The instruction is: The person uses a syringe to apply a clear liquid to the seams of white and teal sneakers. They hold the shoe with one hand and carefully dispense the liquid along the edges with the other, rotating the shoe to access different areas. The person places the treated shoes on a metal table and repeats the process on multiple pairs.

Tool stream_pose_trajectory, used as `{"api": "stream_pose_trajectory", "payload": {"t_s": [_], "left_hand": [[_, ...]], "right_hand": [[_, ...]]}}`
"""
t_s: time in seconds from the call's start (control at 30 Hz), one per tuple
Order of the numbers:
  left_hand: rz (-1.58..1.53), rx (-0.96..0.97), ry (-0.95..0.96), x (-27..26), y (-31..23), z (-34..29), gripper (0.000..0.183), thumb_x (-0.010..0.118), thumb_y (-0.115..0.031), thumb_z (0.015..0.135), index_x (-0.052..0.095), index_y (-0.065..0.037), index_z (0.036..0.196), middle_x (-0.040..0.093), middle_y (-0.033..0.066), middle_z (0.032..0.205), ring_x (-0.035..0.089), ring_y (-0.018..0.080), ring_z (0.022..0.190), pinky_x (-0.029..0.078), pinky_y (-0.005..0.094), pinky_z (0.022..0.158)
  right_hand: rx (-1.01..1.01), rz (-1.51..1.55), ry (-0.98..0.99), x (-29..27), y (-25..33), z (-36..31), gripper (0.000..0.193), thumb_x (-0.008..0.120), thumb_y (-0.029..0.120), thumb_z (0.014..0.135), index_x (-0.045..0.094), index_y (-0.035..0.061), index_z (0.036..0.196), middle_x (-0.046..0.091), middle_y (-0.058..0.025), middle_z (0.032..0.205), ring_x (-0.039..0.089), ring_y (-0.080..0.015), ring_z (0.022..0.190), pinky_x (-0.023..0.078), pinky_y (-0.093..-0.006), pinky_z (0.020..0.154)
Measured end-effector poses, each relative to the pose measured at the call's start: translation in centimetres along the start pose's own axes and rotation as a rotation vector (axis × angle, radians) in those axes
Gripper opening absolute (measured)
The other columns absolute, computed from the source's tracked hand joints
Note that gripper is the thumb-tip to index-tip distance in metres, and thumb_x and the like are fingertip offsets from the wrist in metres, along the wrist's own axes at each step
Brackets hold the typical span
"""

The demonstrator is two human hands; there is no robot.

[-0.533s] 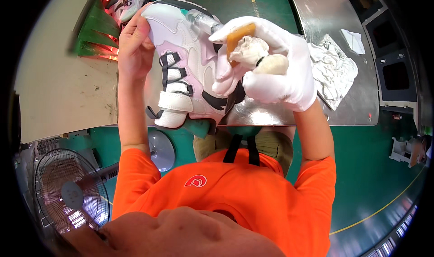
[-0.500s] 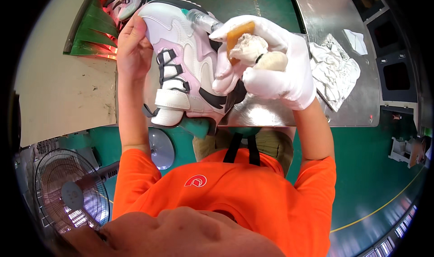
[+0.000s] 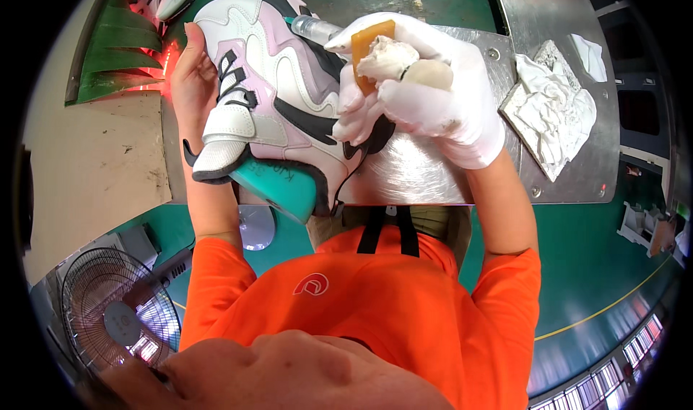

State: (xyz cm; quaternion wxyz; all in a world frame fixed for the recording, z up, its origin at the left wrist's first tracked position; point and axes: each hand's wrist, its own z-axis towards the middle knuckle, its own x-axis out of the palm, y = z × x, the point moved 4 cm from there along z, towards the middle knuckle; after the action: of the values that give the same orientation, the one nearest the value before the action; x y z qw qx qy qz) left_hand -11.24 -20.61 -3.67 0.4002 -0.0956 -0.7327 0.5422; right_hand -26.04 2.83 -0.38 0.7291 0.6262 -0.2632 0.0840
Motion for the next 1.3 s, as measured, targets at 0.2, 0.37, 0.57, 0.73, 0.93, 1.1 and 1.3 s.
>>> {"api": "stream_pose_trajectory", "payload": {"t_s": [0.2,0.37,0.57,0.73,0.93,1.1,1.3], "left_hand": [[-0.013,-0.058,-0.013,-0.2,0.7,-0.2,0.044,0.05,-0.037,0.1,0.058,0.005,0.114,0.065,0.0131,0.111,0.063,0.0215,0.101,0.05,0.0352,0.09],[-0.107,-0.18,-0.018,0.7,1.1,-0.6,0.047,0.051,-0.041,0.098,0.057,0.002,0.117,0.065,0.0134,0.114,0.062,0.0243,0.105,0.051,0.0394,0.091],[-0.076,-0.196,-0.01,0.5,1.5,-0.3,0.049,0.052,-0.043,0.098,0.057,0.001,0.119,0.065,0.0137,0.114,0.063,0.0249,0.105,0.052,0.039,0.091],[-0.016,-0.197,-0.041,-0.4,1.7,0.0,0.049,0.051,-0.044,0.098,0.059,0.0,0.117,0.067,0.0125,0.108,0.066,0.023,0.097,0.054,0.0361,0.084],[-0.03,-0.199,-0.051,-1.0,2.0,0.5,0.048,0.053,-0.044,0.097,0.059,0.001,0.116,0.067,0.0123,0.106,0.067,0.0222,0.095,0.055,0.0353,0.082],[-0.034,-0.196,-0.064,-1.7,2.0,0.8,0.046,0.055,-0.041,0.097,0.059,0.001,0.116,0.067,0.0129,0.106,0.067,0.022,0.094,0.055,0.0356,0.082],[-0.093,-0.203,-0.074,-1.8,2.3,0.9,0.046,0.057,-0.041,0.096,0.059,0.001,0.114,0.067,0.0131,0.103,0.067,0.0224,0.091,0.056,0.0358,0.079]], "right_hand": [[0.04,-0.09,-0.044,-0.9,-1.0,-0.6,0.079,0.065,0.051,0.077,0.049,-0.0118,0.123,0.061,-0.0181,0.079,0.064,-0.027,0.065,0.055,-0.0357,0.057],[0.061,-0.119,-0.082,-1.5,-1.7,-1.6,0.083,0.062,0.058,0.081,0.048,-0.0125,0.124,0.061,-0.0202,0.079,0.063,-0.0276,0.063,0.053,-0.0353,0.053],[0.051,-0.002,-0.064,-2.0,-1.5,-2.0,0.062,0.059,0.033,0.08,0.051,-0.0119,0.12,0.062,-0.0226,0.083,0.066,-0.0302,0.066,0.055,-0.0368,0.059],[0.01,0.168,-0.005,-2.5,-1.9,-2.5,0.055,0.06,0.023,0.079,0.052,-0.0131,0.119,0.063,-0.0242,0.084,0.067,-0.0319,0.069,0.056,-0.0374,0.062],[-0.016,0.131,-0.03,-2.5,-2.0,-2.7,0.062,0.066,0.03,0.079,0.051,-0.0154,0.119,0.062,-0.0255,0.081,0.067,-0.0322,0.067,0.056,-0.037,0.059],[-0.043,0.191,-0.03,-3.5,-2.4,-3.4,0.065,0.066,0.036,0.079,0.049,-0.0095,0.123,0.06,-0.0224,0.086,0.065,-0.0314,0.073,0.054,-0.0377,0.064],[-0.087,0.268,-0.03,-4.9,-3.4,-4.2,0.07,0.066,0.045,0.08,0.047,-0.0025,0.127,0.057,-0.0186,0.093,0.062,-0.0304,0.08,0.052,-0.0385,0.069]]}}
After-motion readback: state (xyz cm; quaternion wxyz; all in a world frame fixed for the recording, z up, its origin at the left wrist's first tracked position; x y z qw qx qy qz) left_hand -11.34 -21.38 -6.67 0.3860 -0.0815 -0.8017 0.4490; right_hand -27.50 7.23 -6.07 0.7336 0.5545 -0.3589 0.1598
